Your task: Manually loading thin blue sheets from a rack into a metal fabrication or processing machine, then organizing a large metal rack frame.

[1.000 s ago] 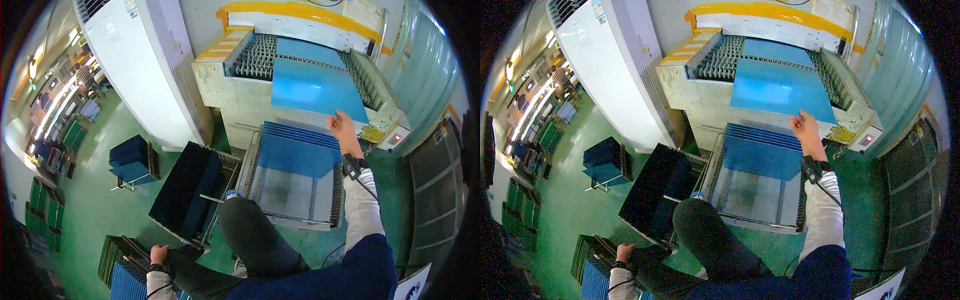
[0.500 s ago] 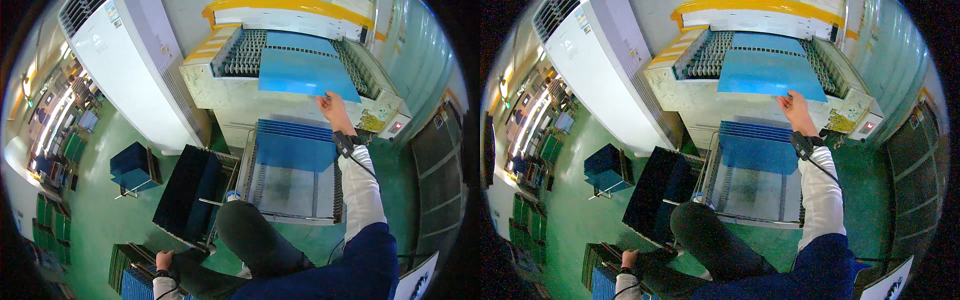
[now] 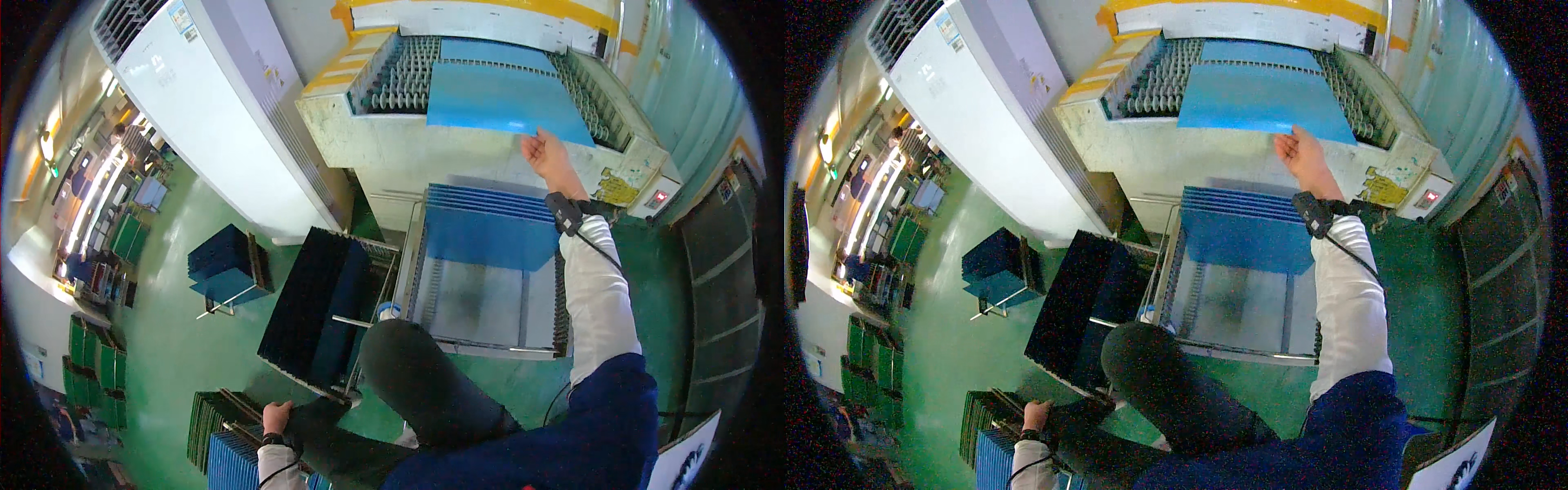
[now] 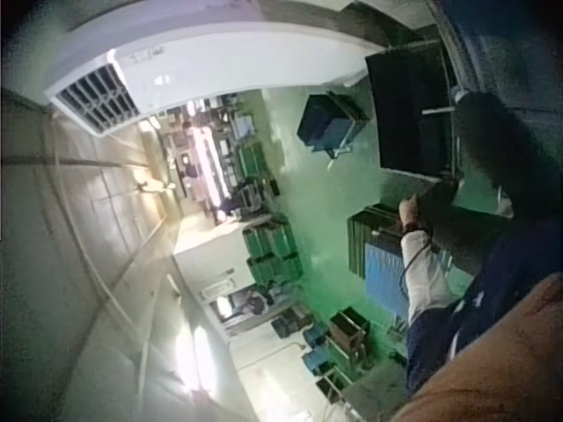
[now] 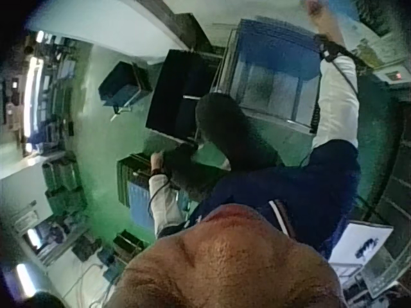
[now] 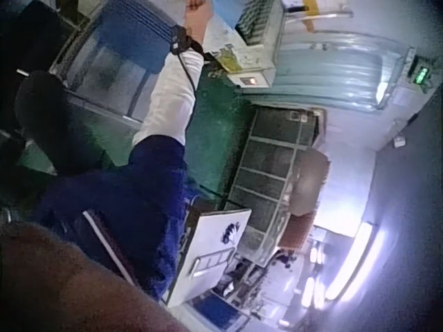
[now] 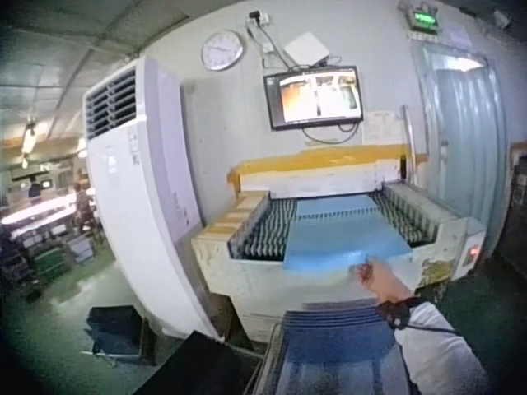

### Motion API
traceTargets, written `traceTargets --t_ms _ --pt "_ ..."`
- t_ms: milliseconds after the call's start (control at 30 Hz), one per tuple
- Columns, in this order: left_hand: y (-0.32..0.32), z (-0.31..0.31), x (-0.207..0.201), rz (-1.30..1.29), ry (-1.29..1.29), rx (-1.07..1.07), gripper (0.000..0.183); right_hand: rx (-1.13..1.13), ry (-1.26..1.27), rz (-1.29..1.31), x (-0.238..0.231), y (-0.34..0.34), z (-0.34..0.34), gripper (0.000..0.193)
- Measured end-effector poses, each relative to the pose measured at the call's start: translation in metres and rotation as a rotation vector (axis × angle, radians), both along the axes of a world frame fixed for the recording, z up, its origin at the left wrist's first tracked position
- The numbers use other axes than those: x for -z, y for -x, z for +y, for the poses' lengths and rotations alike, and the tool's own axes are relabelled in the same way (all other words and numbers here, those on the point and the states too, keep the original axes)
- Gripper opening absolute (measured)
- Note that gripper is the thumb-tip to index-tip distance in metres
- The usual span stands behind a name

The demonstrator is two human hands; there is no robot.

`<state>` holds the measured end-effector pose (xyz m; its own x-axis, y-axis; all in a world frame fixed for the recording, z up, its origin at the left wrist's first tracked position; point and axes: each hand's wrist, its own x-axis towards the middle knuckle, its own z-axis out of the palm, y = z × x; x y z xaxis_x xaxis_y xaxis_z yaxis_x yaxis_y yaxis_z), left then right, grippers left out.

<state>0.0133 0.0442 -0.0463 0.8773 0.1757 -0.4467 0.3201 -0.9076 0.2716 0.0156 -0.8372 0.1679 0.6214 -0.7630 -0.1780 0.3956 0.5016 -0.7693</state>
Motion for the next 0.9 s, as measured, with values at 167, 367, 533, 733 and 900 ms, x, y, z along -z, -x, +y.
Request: traceTargets --t_ms 167,367,533,733,900 --pt "0.008 0.0 -0.009 -0.09 -0.077 0.106 0.049 -0.16 0.164 0.266 0.011 0.003 0.038 0.041" --pt "0.009 -0.013 -0.024 -0.107 -0.027 0.089 0.047 -0.167 0.992 0.644 0.067 0.031 0.113 0.035" --pt "0.006 -0.025 -0.033 -0.038 0.018 0.045 0.046 0.061 1.855 0.626 0.086 0.052 0.15 0.029" --pt "-0.001 0.008 0.0 -0.103 0.162 0.106 0.044 0.087 1.936 0.789 0.085 0.071 0.185 0.046" --pt "-0.002 -0.009 0.003 -0.036 0.202 0.026 0.043 0.145 1.826 0.872 0.095 0.062 0.162 0.032"
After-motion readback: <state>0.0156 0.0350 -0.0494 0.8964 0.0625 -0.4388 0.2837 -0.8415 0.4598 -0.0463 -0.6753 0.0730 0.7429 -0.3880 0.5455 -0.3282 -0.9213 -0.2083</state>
